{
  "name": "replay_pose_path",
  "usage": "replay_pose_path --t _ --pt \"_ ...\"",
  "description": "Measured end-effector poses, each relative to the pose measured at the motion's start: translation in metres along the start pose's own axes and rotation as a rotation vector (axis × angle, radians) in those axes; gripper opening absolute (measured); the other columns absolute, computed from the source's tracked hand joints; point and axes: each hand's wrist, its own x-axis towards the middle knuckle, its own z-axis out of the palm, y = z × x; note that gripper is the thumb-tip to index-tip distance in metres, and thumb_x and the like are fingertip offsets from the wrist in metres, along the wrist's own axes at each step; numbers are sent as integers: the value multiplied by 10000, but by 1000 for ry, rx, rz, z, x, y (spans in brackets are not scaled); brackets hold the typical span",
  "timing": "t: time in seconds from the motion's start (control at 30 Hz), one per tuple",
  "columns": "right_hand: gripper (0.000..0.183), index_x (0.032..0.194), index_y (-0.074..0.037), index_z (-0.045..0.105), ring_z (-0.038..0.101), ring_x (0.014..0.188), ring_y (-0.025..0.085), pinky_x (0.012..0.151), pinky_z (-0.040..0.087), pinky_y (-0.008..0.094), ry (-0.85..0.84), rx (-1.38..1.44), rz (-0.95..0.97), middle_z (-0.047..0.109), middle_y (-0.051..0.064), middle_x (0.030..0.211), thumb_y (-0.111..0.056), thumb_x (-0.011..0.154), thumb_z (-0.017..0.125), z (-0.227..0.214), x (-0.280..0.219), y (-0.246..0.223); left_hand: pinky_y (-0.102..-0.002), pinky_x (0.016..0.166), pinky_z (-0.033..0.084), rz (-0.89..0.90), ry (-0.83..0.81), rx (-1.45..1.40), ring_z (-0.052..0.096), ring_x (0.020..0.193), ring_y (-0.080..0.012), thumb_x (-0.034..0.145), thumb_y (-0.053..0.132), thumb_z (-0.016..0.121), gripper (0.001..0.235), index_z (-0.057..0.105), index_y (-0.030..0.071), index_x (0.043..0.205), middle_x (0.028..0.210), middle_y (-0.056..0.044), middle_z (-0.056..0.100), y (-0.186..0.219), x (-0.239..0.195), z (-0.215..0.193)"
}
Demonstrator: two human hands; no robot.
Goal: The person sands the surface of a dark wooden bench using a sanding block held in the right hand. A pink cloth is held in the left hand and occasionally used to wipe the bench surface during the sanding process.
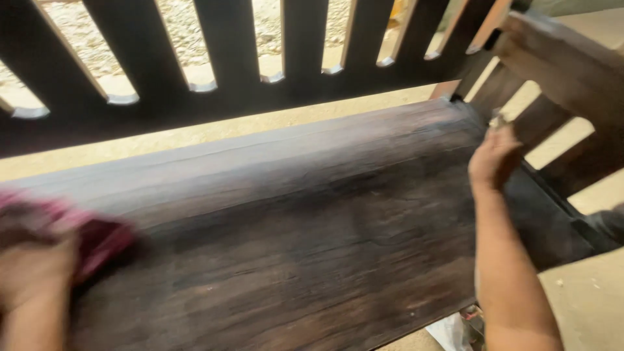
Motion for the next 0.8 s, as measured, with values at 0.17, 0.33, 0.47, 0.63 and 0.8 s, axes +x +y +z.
replay_pose_path --t 0.17,0.33,0.47,0.63,0.8 --pt "333 1348 42 695 702 957 416 805 532 507 -17 137 -158 710 267 1036 -32 1088 500 -32 12 -38 -641 1004 367 302 586 -29 476 1303 -445 902 669 555 709 515 160 1395 1427 -228 496 312 -83 -123" --pt "353 1450 -48 610 686 800 405 696 520 483 -274 137 220 714 261 951 -157 1144 474 -52 10 -96 -613 995 388 581 772 -587 496 1244 -419 883 399 695 577 538 165 1387 1361 -165 496 557 -174 -173" --pt "264 1381 44 646 664 1267 395 1071 553 452 -92 75 -453 700 262 1295 -49 1156 543 -39 3 -77 -670 1122 174 894 27 -530 226 1422 -435 712 696 688 876 413 278 1431 1512 -126 327 656 -253 -231" --pt "302 1422 46 645 615 1367 394 1172 513 464 -174 108 -424 650 263 1374 -31 1143 558 -38 -2 -58 -569 1210 237 1155 -29 -505 273 1486 -380 737 781 635 876 468 393 1505 1580 -69 394 672 -274 -229" --pt "270 1345 150 579 593 1296 444 1092 478 497 -156 248 -474 615 307 1389 26 1139 456 -12 -5 -51 -501 1118 349 1047 217 -576 468 1305 -304 723 777 593 774 568 364 1376 1405 -55 530 601 -215 -198"
